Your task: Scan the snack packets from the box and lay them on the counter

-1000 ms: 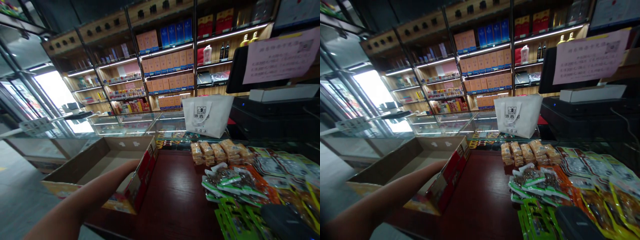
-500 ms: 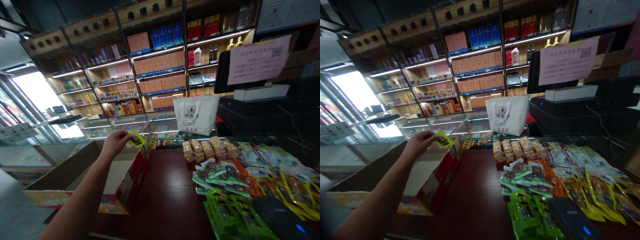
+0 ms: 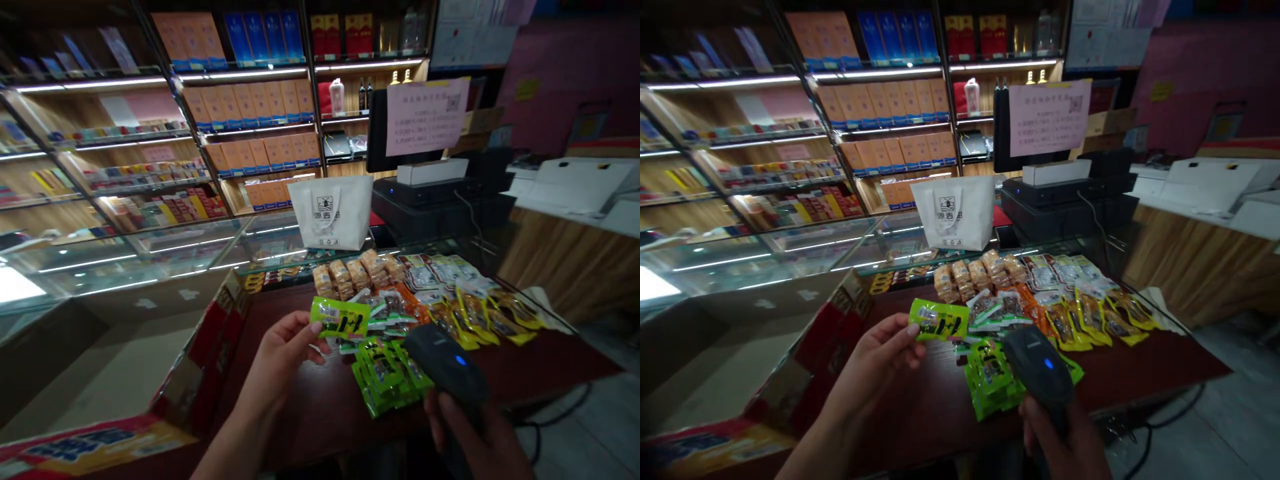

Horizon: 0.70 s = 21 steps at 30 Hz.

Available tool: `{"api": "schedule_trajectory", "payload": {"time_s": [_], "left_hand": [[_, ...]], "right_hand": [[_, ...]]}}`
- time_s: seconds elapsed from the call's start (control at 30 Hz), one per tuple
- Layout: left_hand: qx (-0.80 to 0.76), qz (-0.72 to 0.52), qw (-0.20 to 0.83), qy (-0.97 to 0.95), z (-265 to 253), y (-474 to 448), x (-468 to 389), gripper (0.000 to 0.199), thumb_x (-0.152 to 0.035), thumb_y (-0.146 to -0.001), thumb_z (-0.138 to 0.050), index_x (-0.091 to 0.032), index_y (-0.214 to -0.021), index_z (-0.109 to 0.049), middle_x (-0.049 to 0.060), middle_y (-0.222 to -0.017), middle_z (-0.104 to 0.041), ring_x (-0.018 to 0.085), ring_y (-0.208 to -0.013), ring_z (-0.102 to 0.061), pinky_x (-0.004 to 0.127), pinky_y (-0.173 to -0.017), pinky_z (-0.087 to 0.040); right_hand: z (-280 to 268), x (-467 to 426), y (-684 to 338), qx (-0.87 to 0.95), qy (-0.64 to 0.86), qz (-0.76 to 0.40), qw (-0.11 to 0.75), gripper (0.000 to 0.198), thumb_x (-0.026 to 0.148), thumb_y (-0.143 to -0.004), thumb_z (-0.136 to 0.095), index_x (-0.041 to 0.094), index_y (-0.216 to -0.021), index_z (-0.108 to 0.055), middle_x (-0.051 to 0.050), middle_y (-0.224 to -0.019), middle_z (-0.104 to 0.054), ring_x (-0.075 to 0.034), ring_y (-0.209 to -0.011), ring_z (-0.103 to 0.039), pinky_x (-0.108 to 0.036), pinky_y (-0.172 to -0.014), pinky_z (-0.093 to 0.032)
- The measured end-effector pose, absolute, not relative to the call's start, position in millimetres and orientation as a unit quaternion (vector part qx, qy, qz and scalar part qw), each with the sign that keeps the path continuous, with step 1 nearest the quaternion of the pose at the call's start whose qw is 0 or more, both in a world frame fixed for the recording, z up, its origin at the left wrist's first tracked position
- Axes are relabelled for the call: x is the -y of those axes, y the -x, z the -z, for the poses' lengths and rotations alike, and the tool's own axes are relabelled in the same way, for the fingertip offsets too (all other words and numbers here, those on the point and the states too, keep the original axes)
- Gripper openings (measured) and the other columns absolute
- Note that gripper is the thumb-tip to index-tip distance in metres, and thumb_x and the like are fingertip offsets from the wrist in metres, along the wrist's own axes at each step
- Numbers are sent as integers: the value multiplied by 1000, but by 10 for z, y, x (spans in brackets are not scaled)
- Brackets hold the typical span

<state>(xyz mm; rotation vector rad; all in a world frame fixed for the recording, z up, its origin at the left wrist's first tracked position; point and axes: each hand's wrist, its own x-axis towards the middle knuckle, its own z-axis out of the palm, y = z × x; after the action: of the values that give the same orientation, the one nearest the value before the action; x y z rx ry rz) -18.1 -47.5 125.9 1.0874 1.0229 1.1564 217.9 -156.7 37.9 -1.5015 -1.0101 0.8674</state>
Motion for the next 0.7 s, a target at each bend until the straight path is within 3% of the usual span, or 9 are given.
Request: {"api": "schedule_trajectory", "payload": {"time_s": [0.17,0.23,0.33,0.43,0.57,0.7], "left_hand": [[-427,-413,612,-522,-1086,-83,588,32,-41,-70,-84,-15,-84,-73,-3,-54,-61,9,-46,-51,20,-49,-42],[-426,-370,601,-566,-1096,-147,607,28,-40,-72,-81,-16,-87,-75,-2,-60,-63,9,-47,-49,21,-49,-40],[-388,-306,584,-644,-1146,-240,637,18,-34,-77,-76,-18,-83,-78,2,-76,-70,14,-64,-58,24,-61,-47],[-347,-262,615,-658,-1136,-348,681,14,-31,-79,-74,-18,-79,-77,4,-81,-72,19,-79,-63,27,-74,-49],[-341,-309,715,-526,-937,-440,742,30,-37,-74,-82,-20,-95,-72,3,-90,-72,17,-79,-64,28,-75,-50],[-323,-285,771,-469,-646,-423,822,50,-37,-59,-94,-19,-98,-68,4,-99,-71,18,-85,-67,28,-77,-53]], "right_hand": [[-515,1500,-2180,390,609,-363,587,46,66,-85,-65,20,-86,-70,1,-56,-65,-18,-55,-61,-28,-59,-49],[-551,1471,-2194,398,610,-355,586,40,58,-81,-72,19,-89,-72,3,-54,-64,-18,-53,-61,-28,-58,-50],[-605,1456,-2167,406,624,-348,570,34,48,-72,-82,19,-88,-74,0,-63,-72,-22,-59,-67,-31,-61,-54],[-653,1469,-2078,406,615,-349,579,32,39,-66,-84,20,-92,-77,-5,-86,-80,-29,-81,-73,-38,-77,-59],[-647,1491,-1984,385,574,-356,629,33,33,-72,-78,22,-103,-77,-7,-108,-80,-31,-102,-72,-44,-93,-57],[-534,1469,-2019,333,586,-326,663,28,37,-75,-80,21,-97,-77,-5,-101,-81,-29,-96,-73,-42,-92,-56]]}}
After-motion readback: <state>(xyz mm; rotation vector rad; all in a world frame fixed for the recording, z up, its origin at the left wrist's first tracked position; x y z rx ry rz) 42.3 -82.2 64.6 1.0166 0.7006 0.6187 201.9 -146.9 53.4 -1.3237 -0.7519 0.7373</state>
